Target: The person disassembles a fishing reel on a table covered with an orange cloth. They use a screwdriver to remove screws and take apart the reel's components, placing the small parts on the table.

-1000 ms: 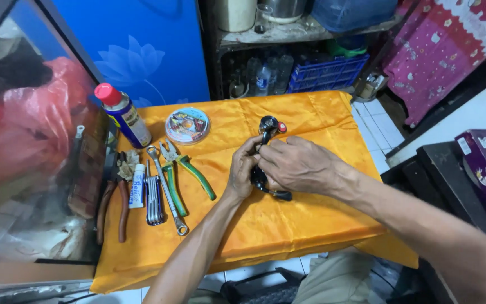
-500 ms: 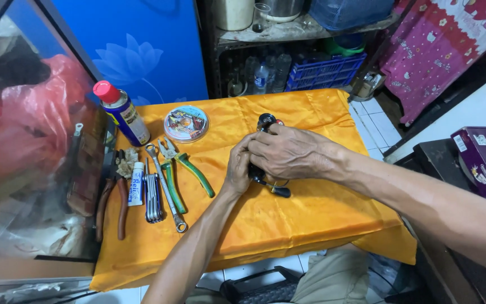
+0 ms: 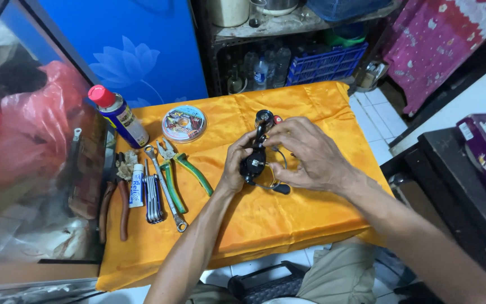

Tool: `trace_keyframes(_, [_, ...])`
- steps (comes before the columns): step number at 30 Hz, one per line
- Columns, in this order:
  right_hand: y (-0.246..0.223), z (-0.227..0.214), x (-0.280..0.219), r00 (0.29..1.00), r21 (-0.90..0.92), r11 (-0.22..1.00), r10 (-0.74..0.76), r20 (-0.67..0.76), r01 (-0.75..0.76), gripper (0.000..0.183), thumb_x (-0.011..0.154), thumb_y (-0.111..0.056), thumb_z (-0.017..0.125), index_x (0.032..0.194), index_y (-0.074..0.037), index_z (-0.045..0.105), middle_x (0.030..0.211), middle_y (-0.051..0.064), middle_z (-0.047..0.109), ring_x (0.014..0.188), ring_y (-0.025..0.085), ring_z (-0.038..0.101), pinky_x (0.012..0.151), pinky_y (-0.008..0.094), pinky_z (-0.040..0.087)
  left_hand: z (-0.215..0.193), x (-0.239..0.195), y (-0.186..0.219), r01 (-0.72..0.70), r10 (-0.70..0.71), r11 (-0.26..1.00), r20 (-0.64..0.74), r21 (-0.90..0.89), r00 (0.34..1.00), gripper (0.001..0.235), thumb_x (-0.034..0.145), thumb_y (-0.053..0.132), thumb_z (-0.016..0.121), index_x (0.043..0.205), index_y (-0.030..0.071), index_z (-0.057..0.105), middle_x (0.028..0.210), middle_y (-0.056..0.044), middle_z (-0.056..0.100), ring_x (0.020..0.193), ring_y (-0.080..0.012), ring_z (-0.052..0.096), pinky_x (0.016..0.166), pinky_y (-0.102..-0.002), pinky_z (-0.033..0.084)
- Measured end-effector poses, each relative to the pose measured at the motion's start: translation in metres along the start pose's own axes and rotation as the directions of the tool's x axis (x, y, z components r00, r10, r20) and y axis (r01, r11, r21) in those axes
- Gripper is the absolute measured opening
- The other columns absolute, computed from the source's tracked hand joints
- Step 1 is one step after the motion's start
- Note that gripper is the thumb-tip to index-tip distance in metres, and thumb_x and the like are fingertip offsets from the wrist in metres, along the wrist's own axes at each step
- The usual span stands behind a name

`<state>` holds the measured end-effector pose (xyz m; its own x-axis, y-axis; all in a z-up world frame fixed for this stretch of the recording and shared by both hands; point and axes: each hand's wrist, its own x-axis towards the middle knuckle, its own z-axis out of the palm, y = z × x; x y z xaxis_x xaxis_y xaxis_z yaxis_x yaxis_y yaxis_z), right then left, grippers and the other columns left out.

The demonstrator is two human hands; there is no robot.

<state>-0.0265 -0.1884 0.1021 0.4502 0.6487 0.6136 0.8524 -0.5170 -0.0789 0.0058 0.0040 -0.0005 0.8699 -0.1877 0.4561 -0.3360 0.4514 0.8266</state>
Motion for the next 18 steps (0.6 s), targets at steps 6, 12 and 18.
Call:
trace_keyframes(6, [-0.019,0.018,-0.021,0.966,0.305,0.926,0.251,-0.059,-0.222,0.041,0.079,-0.029,0.081,0.116,-0.016,0.068,0.120,0.010,0.063,0.113,0.036,0.063,0.093,0.048,0.053,-0.020,-0.004,-0.040,0.120,-0.119,0.990,0.021,-0.080,0.993,0.068,0.078,0.029,0.052,0.138,-0.003,0.060,0.104,-0.011,0.066,0.096,-0.0174,0.062,0.084,-0.029,0.052])
trace_keyframes(12, [-0.028,0.026,-0.024,0.936,0.379,0.879,0.342,-0.082,-0.288,0.041,0.081,-0.025,0.080,0.119,-0.017,0.067,0.121,0.010,0.064,0.101,0.034,0.070,0.081,0.046,0.059,-0.012,-0.004,-0.033,0.193,-0.197,0.967,-0.004,-0.168,0.980,0.071,0.075,0.028,0.053,0.139,-0.004,0.057,0.104,-0.013,0.067,0.093,-0.0176,0.065,0.082,-0.029,0.057])
trace_keyframes(18, [-0.033,0.037,-0.034,0.902,0.542,0.779,0.423,-0.084,-0.315,0.046,0.079,-0.018,0.082,0.123,-0.015,0.067,0.124,0.013,0.061,0.090,0.029,0.071,0.074,0.038,0.063,0.007,-0.007,-0.016,0.221,-0.230,0.950,-0.018,-0.219,0.973,0.074,0.074,0.024,0.053,0.143,-0.005,0.054,0.111,-0.017,0.066,0.093,-0.0199,0.065,0.079,-0.031,0.060])
